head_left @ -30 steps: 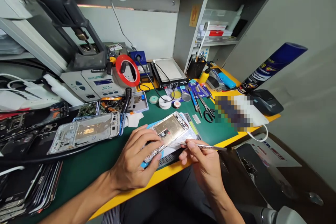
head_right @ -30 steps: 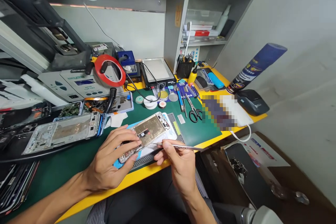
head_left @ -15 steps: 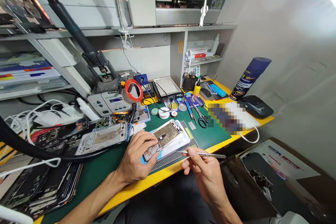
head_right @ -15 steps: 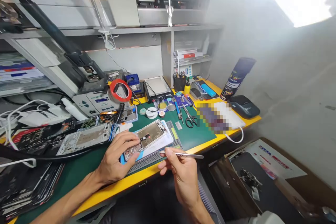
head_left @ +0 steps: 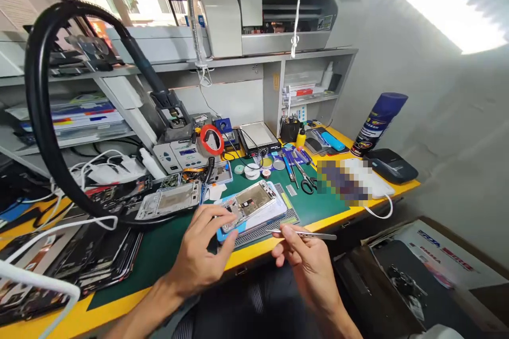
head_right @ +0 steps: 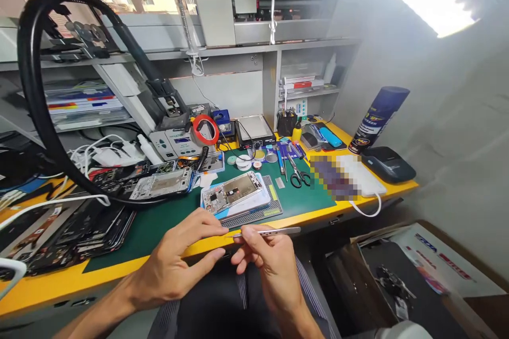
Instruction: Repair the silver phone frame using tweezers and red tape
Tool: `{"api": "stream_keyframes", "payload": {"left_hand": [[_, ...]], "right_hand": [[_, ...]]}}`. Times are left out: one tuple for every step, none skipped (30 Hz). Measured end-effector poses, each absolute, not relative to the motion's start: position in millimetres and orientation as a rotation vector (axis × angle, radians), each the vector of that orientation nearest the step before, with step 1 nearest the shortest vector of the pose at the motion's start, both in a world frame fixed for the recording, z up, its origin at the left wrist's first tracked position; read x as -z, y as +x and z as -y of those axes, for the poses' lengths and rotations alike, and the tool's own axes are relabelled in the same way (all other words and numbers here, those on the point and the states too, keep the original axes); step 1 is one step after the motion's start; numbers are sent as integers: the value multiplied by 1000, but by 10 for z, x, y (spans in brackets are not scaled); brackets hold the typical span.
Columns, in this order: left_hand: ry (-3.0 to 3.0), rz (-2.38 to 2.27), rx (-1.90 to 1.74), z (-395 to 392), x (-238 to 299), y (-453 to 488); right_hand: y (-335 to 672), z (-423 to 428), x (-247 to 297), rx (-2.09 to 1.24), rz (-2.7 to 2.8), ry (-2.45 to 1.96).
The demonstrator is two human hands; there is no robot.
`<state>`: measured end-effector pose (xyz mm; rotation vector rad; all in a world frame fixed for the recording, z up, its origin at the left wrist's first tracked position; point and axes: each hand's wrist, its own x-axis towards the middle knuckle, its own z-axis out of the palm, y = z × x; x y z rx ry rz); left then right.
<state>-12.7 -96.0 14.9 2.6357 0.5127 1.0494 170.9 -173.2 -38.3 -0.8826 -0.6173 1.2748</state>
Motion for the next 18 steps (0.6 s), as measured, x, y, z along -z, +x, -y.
{"api": "stream_keyframes", "payload": {"left_hand": [[2626, -494, -1043, 976, -150, -143], [2616, -481, -1040, 999, -147, -168], [2607, -474, -1037, 1028, -140, -198], [2601, -473, -1036, 1060, -132, -229], [2598, -476, -1036, 1091, -125, -255], [2598, -481, -1037, 1116, -123, -274], [2600, -481, -1039, 1134, -124, -284], [2600, -480, -1046, 1143, -131, -286], [2600, -477, -1057, 1144, -141, -281], [2600, -473, -1071, 1140, -154, -272], [2601, -468, -1083, 1134, -167, -264], [2602, -464, -1092, 1130, -179, -258], [2604, -460, -1096, 1128, -187, -258], [2610, -458, -1094, 1131, -190, -264], [2615, -459, -1091, 1138, -188, -276], [2620, -462, -1087, 1149, -182, -293], [2624, -468, -1084, 1162, -172, -312], [2625, -476, -1084, 1175, -160, -330]], "right_hand": [[1698, 1747, 375, -1309, 626, -878], [1681, 1766, 367, -1344, 634, -874], [1661, 1786, 357, -1377, 642, -872], [1640, 1806, 346, -1406, 647, -871], [1621, 1823, 335, -1427, 649, -870], [1604, 1835, 323, -1441, 648, -869], [1593, 1841, 312, -1450, 647, -869], [1586, 1842, 300, -1455, 645, -871], [1585, 1838, 289, -1455, 643, -872], [1586, 1831, 279, -1454, 641, -874], [1588, 1823, 271, -1452, 640, -875], [1590, 1817, 266, -1452, 639, -876], [1590, 1813, 264, -1452, 638, -877], [1586, 1812, 266, -1455, 637, -878], [1579, 1815, 270, -1459, 638, -879], [1570, 1819, 278, -1465, 639, -880], [1559, 1825, 287, -1471, 640, -882], [1548, 1831, 297, -1479, 643, -885]]}}
